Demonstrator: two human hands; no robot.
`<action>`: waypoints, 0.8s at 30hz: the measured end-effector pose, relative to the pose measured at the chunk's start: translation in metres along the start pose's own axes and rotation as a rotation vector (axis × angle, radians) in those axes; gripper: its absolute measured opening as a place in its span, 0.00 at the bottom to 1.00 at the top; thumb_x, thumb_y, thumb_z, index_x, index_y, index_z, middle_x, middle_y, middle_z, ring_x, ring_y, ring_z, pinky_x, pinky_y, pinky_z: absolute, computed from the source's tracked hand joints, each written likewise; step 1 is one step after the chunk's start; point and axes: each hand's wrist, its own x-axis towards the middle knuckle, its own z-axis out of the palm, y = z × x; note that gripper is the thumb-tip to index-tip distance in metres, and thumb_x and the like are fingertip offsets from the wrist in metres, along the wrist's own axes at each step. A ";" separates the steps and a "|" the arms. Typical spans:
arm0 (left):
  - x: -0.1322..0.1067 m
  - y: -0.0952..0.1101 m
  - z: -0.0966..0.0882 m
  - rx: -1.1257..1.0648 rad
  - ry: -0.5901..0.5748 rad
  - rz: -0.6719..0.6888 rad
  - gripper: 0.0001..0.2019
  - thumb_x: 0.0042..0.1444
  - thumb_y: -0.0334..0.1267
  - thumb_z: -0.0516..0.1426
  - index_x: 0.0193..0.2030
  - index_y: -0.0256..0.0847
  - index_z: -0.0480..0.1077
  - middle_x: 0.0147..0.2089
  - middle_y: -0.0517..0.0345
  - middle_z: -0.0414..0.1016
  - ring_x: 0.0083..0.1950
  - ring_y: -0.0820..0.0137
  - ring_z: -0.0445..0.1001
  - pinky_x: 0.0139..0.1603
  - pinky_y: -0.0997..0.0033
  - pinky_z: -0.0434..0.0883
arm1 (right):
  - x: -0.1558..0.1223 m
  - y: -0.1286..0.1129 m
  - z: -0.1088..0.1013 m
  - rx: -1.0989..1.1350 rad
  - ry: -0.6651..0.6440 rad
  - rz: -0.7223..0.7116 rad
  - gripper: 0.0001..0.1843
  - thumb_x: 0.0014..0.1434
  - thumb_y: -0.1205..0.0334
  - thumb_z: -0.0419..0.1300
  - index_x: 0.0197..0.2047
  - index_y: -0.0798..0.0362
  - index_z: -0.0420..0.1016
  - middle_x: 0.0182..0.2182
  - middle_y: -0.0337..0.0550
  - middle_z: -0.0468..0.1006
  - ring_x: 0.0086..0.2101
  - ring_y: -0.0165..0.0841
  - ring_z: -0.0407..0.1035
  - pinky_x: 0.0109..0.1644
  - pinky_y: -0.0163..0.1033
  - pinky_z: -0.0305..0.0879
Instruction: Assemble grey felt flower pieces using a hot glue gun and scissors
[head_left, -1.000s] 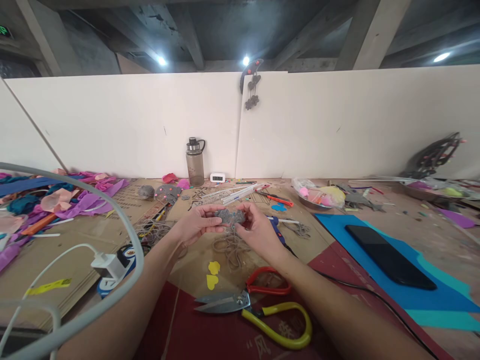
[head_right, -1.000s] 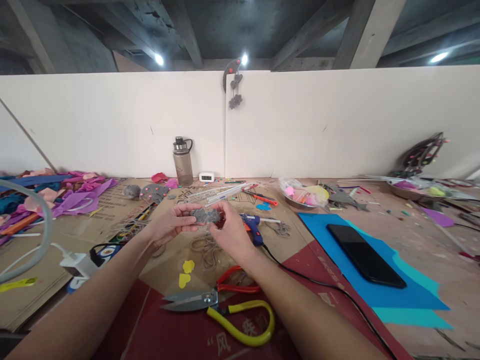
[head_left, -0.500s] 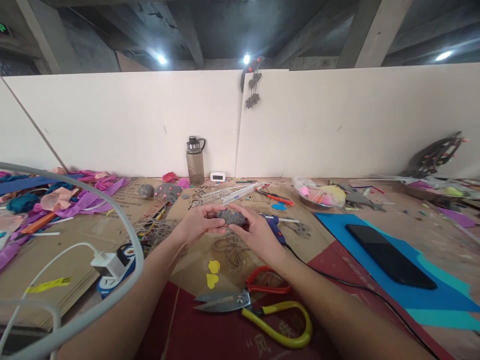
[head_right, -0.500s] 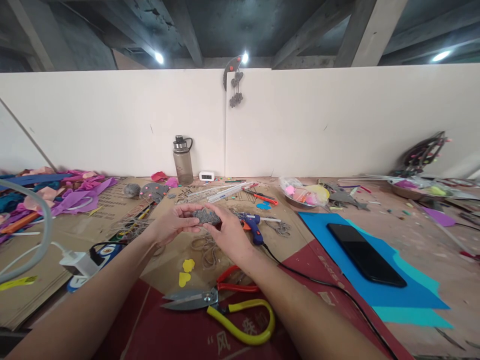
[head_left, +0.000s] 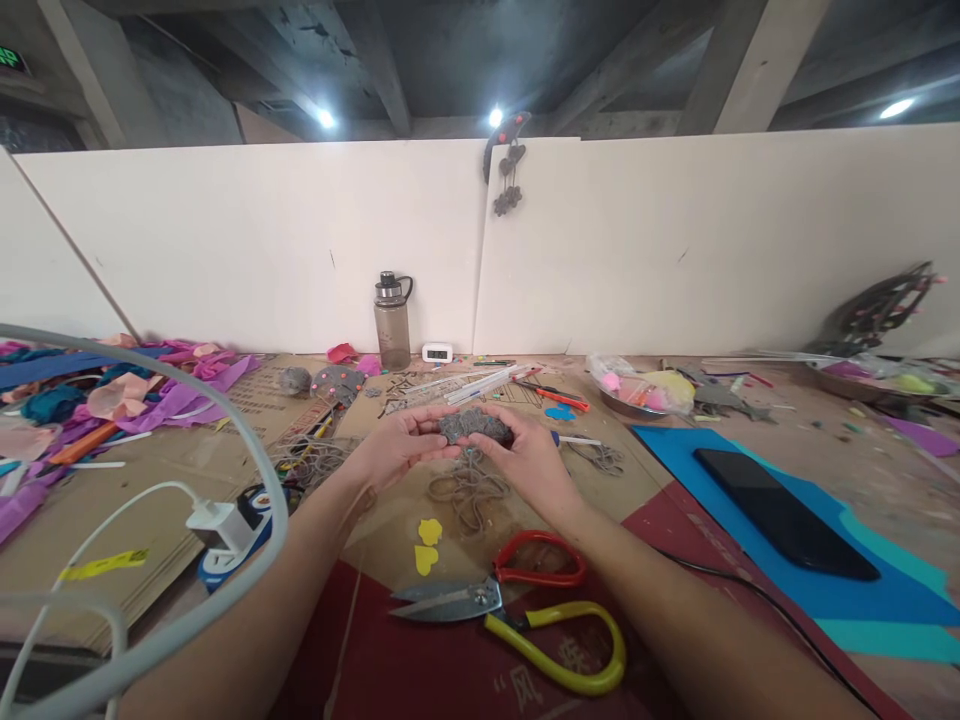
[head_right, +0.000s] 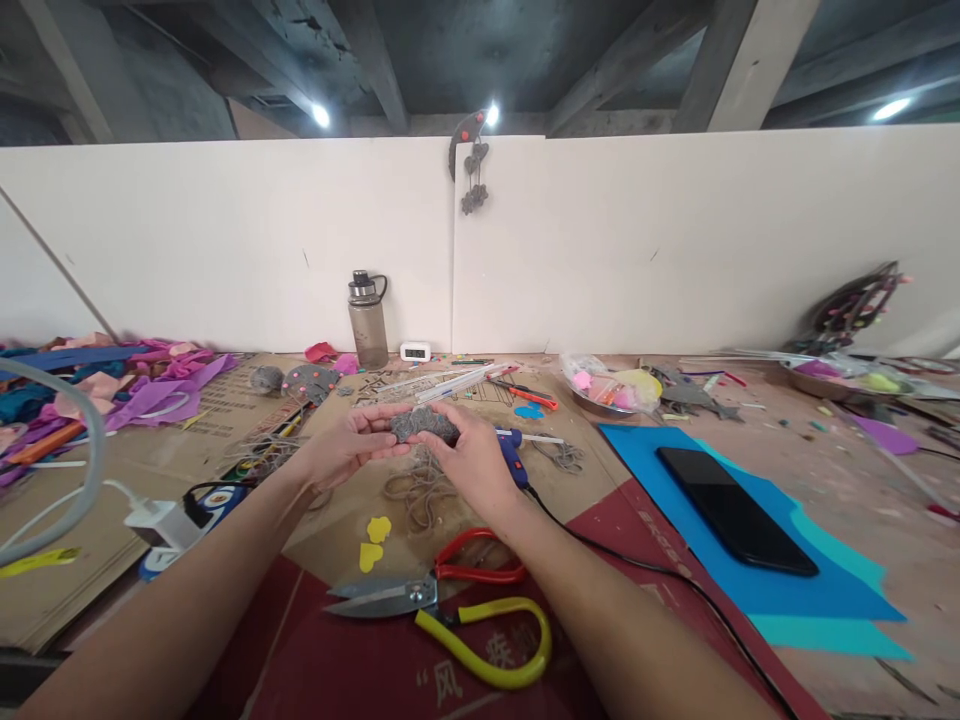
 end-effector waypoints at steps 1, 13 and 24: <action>0.000 0.001 0.000 0.003 -0.001 -0.001 0.24 0.44 0.28 0.67 0.52 0.35 0.74 0.39 0.51 0.81 0.41 0.68 0.80 0.52 0.64 0.73 | 0.001 0.001 -0.001 -0.015 0.006 0.009 0.20 0.54 0.56 0.62 0.50 0.50 0.76 0.47 0.46 0.79 0.47 0.41 0.73 0.55 0.49 0.65; 0.000 0.003 -0.002 0.100 -0.015 0.032 0.30 0.43 0.28 0.68 0.56 0.34 0.70 0.41 0.46 0.81 0.43 0.67 0.79 0.48 0.70 0.73 | 0.004 0.007 -0.006 -0.086 0.026 0.015 0.22 0.55 0.52 0.62 0.51 0.50 0.76 0.48 0.47 0.79 0.47 0.42 0.73 0.54 0.49 0.66; 0.000 0.004 0.001 0.074 0.039 -0.007 0.20 0.52 0.37 0.64 0.52 0.33 0.72 0.45 0.43 0.80 0.45 0.63 0.80 0.45 0.66 0.76 | 0.004 0.003 -0.005 -0.077 0.024 0.039 0.21 0.53 0.49 0.62 0.48 0.50 0.78 0.44 0.47 0.80 0.44 0.41 0.73 0.52 0.48 0.66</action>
